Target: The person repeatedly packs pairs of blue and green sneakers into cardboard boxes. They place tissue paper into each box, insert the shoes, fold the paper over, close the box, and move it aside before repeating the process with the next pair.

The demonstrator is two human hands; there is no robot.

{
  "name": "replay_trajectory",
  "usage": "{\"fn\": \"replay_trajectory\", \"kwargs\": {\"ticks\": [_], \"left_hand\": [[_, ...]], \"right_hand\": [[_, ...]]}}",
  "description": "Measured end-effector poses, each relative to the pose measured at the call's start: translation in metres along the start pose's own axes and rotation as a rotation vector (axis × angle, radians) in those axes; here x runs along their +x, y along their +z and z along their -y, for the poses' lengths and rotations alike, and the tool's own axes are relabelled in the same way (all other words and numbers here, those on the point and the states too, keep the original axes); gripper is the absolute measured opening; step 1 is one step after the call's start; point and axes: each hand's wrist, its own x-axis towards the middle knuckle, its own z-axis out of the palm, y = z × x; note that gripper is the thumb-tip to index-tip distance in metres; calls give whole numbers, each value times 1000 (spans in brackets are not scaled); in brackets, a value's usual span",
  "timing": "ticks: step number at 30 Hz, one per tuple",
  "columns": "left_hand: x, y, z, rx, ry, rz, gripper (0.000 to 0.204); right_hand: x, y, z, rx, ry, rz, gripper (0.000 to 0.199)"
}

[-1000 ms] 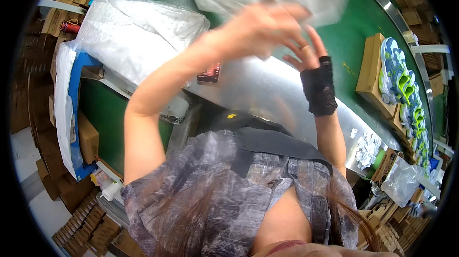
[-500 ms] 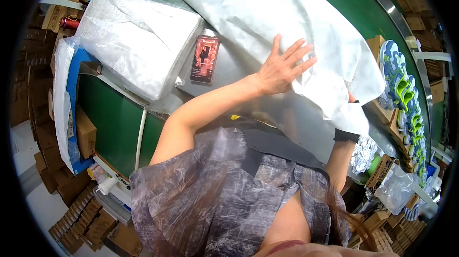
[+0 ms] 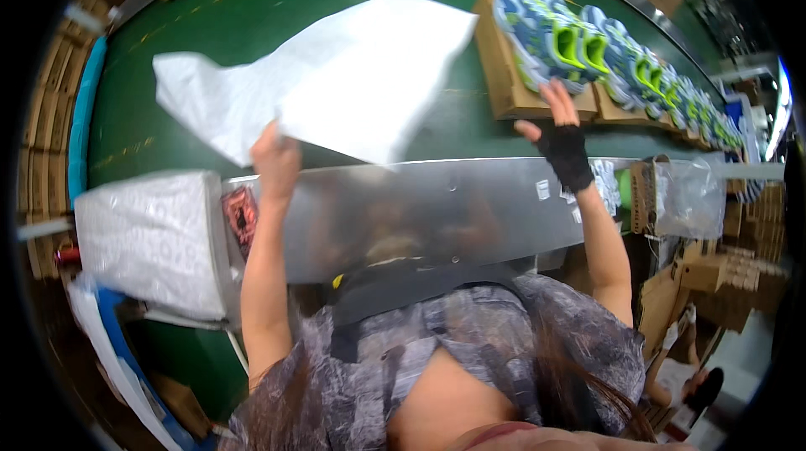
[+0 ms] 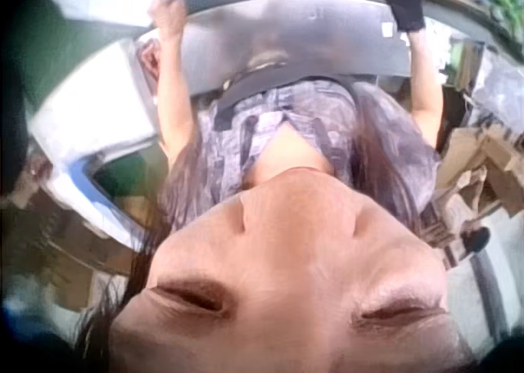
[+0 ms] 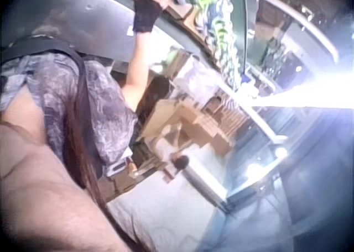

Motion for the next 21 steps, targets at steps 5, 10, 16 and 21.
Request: {"fn": "replay_trajectory", "kwargs": {"ticks": [5, 10, 16, 21], "left_hand": [[32, -4, -3, -110, -78, -177, 25], [40, -16, 6, 48, -9, -257, 31], [42, 4, 1, 90, 158, -126, 24], [36, 12, -6, 283, 359, 65, 14]], "right_hand": [[51, -2, -74, -743, 285, 235, 68], [92, 3, -101, -374, 440, 577, 74], [23, 31, -133, -619, -71, 62, 53], [-25, -3, -10, -220, -329, 264, 44]]}}
